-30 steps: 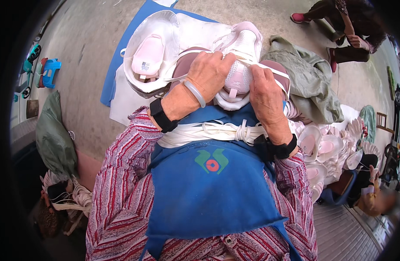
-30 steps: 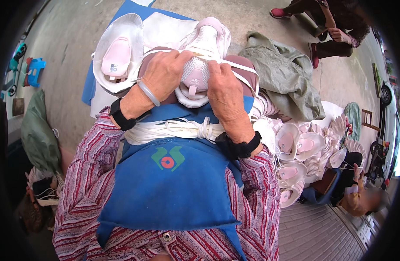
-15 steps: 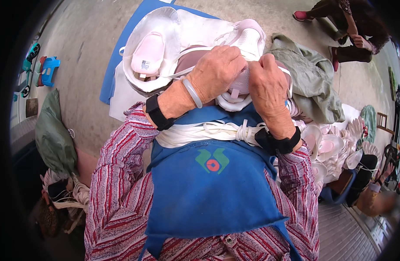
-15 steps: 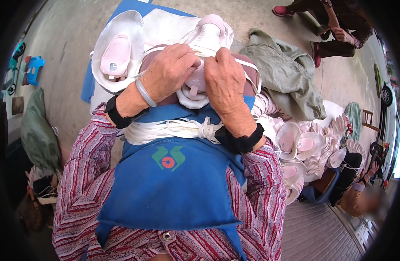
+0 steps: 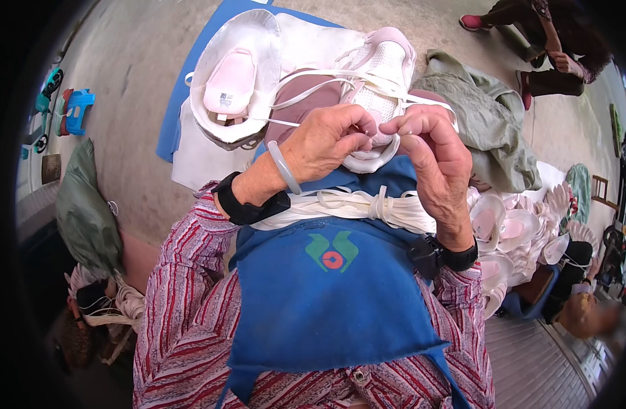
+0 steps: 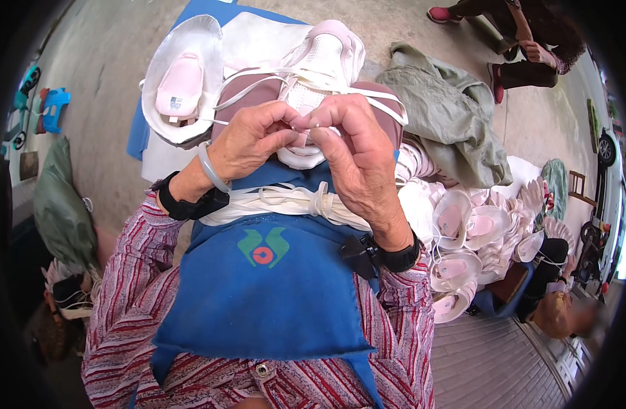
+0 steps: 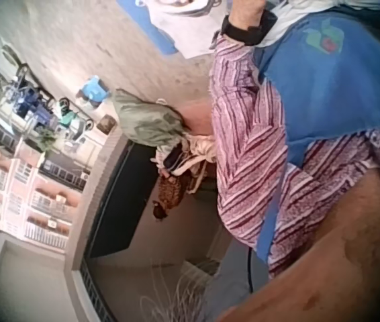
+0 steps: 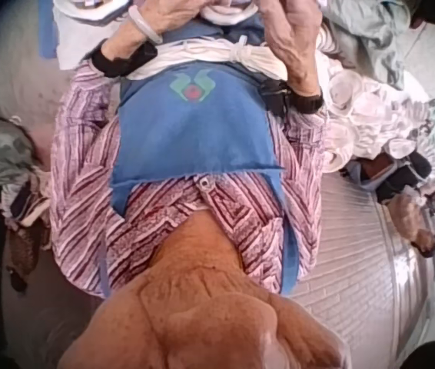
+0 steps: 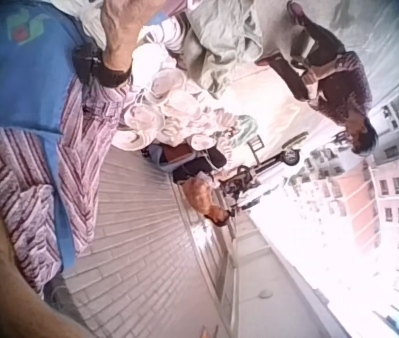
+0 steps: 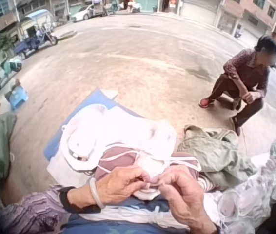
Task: Lacing and prepping new shoes in a manufacturing environment.
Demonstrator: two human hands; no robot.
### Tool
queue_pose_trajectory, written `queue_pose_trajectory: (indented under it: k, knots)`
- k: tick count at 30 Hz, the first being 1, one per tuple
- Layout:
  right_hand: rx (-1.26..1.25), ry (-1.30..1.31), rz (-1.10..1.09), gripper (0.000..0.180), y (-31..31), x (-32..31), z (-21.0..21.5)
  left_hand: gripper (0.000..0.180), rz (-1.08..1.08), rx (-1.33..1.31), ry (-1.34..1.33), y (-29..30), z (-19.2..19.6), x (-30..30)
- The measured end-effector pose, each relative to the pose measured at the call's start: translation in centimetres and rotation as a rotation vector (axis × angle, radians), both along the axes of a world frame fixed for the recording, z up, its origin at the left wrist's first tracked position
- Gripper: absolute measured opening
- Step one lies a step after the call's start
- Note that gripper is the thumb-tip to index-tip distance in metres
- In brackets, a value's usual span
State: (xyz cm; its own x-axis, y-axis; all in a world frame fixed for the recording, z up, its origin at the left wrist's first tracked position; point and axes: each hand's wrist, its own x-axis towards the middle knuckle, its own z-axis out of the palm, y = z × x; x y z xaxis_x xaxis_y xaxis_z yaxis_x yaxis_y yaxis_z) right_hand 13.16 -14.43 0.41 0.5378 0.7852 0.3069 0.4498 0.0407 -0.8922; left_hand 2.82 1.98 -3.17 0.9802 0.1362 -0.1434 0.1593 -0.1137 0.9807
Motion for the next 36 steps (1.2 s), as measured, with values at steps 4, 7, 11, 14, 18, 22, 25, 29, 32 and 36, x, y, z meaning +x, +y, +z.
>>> queue_pose_trajectory:
  k: [4,7,11,14,18,22,25,29,32,36]
  knots:
    - [-0.278,0.563,0.597,0.006,-2.4,-0.5,0.9,0.014,-0.012,-0.013,0.047,0.4,-0.2,-0.6]
    - [-0.373,0.438,0.588,0.007,-3.6,0.0,-0.4,0.014,-0.130,0.035,0.081,0.8,0.7,-0.7]
    - [-0.296,0.591,0.202,0.008,-3.4,0.1,-0.6,0.010,-0.148,0.099,0.158,-0.6,2.6,-1.4]
    - [-0.321,0.319,0.020,0.011,-2.6,0.5,-2.3,0.010,0.027,0.200,0.192,0.3,3.1,-0.7]
    - [-0.249,0.110,-0.182,0.010,-1.1,0.1,-3.3,0.017,0.080,0.714,-0.237,1.7,1.1,0.8]
    - [-0.204,-0.214,-0.216,0.011,0.0,1.0,-4.2,0.016,0.142,0.775,-0.310,1.4,0.6,2.0]
    - [-0.261,-0.294,-0.264,0.014,1.1,0.6,-4.3,0.013,0.142,0.881,-0.292,1.0,0.5,2.3]
    - [-0.311,-0.441,-0.361,0.010,2.0,0.6,-5.0,0.012,0.158,0.966,-0.271,1.2,-0.1,2.4]
    - [-0.357,-0.508,-0.374,0.008,2.1,0.3,-5.0,0.010,0.131,0.986,-0.229,1.3,0.2,2.1]
    - [-0.368,-0.581,-0.358,0.007,2.4,0.5,-5.2,0.007,0.149,0.997,-0.215,1.0,-0.1,2.4]
